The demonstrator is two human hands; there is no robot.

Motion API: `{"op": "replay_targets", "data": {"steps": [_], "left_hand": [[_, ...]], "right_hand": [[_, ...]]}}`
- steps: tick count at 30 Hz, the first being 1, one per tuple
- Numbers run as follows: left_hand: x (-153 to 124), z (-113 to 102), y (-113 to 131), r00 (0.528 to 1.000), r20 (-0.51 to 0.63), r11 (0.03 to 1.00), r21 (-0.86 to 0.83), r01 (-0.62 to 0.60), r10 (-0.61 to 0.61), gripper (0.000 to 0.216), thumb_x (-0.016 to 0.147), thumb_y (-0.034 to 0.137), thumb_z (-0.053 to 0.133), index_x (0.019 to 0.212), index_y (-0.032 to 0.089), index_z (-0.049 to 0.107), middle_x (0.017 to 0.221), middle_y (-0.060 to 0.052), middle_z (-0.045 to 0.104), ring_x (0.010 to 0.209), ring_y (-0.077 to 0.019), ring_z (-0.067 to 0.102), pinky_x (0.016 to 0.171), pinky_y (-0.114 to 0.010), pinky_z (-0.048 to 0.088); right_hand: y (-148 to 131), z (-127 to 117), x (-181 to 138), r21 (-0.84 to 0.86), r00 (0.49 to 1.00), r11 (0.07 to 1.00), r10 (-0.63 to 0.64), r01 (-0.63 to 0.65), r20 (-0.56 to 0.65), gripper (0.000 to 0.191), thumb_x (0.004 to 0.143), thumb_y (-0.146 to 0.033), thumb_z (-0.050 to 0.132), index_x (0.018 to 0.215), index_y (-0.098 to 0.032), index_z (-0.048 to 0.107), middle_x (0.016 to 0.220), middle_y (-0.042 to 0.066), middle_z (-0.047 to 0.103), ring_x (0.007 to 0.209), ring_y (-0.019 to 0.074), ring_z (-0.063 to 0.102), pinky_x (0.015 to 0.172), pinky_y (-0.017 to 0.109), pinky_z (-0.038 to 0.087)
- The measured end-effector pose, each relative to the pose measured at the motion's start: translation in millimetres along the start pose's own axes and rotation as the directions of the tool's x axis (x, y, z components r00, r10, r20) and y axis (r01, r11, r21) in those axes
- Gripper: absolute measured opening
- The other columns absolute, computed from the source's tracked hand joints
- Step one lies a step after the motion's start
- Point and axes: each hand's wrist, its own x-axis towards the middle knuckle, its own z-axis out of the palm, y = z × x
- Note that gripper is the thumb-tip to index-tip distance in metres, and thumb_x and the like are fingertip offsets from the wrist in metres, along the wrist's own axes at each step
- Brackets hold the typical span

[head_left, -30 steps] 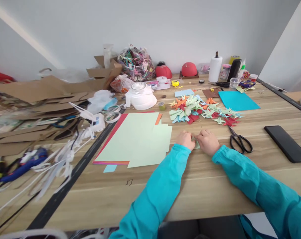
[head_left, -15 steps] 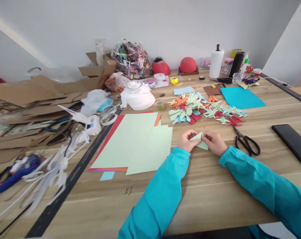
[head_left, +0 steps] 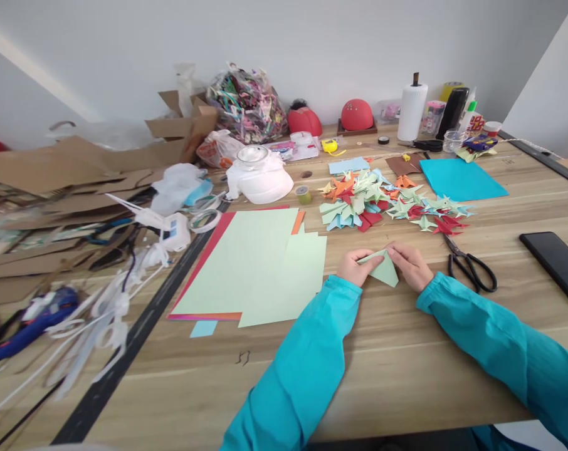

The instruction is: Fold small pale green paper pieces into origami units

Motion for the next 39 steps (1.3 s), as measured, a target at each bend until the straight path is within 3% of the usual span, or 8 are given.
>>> {"op": "replay_targets", "data": {"steps": [4,11,15,19,27,34,39], "left_hand": [[-2,0,2,0.999,0.051,0.997,0.078,0.001,-0.005,0.029,0.058,0.039,0.069,0.069,0.012,0.068,0.063,-0.003,0.064,0.060,-0.0136,0.054,0.057,-0.024,0.041],[0,-5,-2,0.973,0.230,0.995,0.094,-0.020,-0.002,0.031,0.061,0.040,0.067,0.070,0.011,0.069,0.058,-0.002,0.062,0.053,-0.0110,0.050,0.050,-0.022,0.037],[0,-3,-3,0.969,0.246,1.000,0.021,-0.018,0.013,0.030,0.060,0.038,0.067,0.070,0.010,0.068,0.058,-0.002,0.061,0.051,-0.0099,0.049,0.049,-0.022,0.036],[-2,0,3,0.967,0.253,1.000,0.004,-0.030,0.028,0.029,0.060,0.039,0.068,0.068,0.011,0.067,0.059,-0.001,0.061,0.057,-0.0117,0.052,0.054,-0.023,0.039],[-3,-3,5,0.937,0.349,0.996,-0.087,-0.001,0.032,0.033,0.059,0.040,0.069,0.073,0.011,0.066,0.070,-0.003,0.066,0.066,-0.0146,0.058,0.062,-0.025,0.044],[0,-3,3,0.911,0.412,0.985,-0.158,0.074,-0.002,0.038,0.050,0.037,0.076,0.075,0.011,0.065,0.071,-0.003,0.066,0.068,-0.0149,0.059,0.065,-0.026,0.045],[0,-4,3,0.908,0.419,0.988,-0.137,0.077,-0.013,0.038,0.047,0.034,0.078,0.072,0.009,0.065,0.067,-0.003,0.065,0.061,-0.0130,0.057,0.058,-0.024,0.043]], "right_hand": [[0,0,3,0.035,1.000,0.999,0.018,-0.017,-0.009,0.040,0.081,-0.050,0.042,0.058,-0.017,0.042,0.054,-0.004,0.034,0.053,0.0088,0.033,0.049,0.022,0.029],[2,2,5,0.102,0.997,0.992,0.078,-0.076,-0.014,0.040,0.070,-0.052,0.056,0.056,-0.016,0.046,0.051,-0.004,0.040,0.049,0.0078,0.034,0.045,0.022,0.028],[1,1,6,0.152,0.995,0.983,0.101,-0.101,0.002,0.043,0.069,-0.054,0.055,0.053,-0.017,0.042,0.049,-0.005,0.036,0.047,0.0064,0.030,0.043,0.021,0.026],[-1,-1,8,0.140,0.989,0.987,0.066,-0.085,0.132,0.050,0.070,-0.057,0.052,0.047,-0.017,0.033,0.047,-0.006,0.026,0.047,0.0052,0.024,0.042,0.021,0.021],[0,-4,9,0.205,0.956,0.967,0.089,-0.150,0.281,0.048,0.071,-0.058,0.051,0.050,-0.016,0.041,0.046,-0.006,0.032,0.045,0.0048,0.026,0.040,0.020,0.022],[2,-5,11,0.205,0.956,0.962,0.121,-0.180,0.268,0.046,0.072,-0.056,0.051,0.055,-0.013,0.049,0.048,-0.005,0.037,0.046,0.0054,0.031,0.041,0.020,0.026],[2,-6,11,0.189,0.963,0.969,0.110,-0.159,0.247,0.047,0.071,-0.056,0.053,0.050,-0.015,0.043,0.047,-0.005,0.033,0.046,0.0052,0.028,0.040,0.020,0.024]]}}
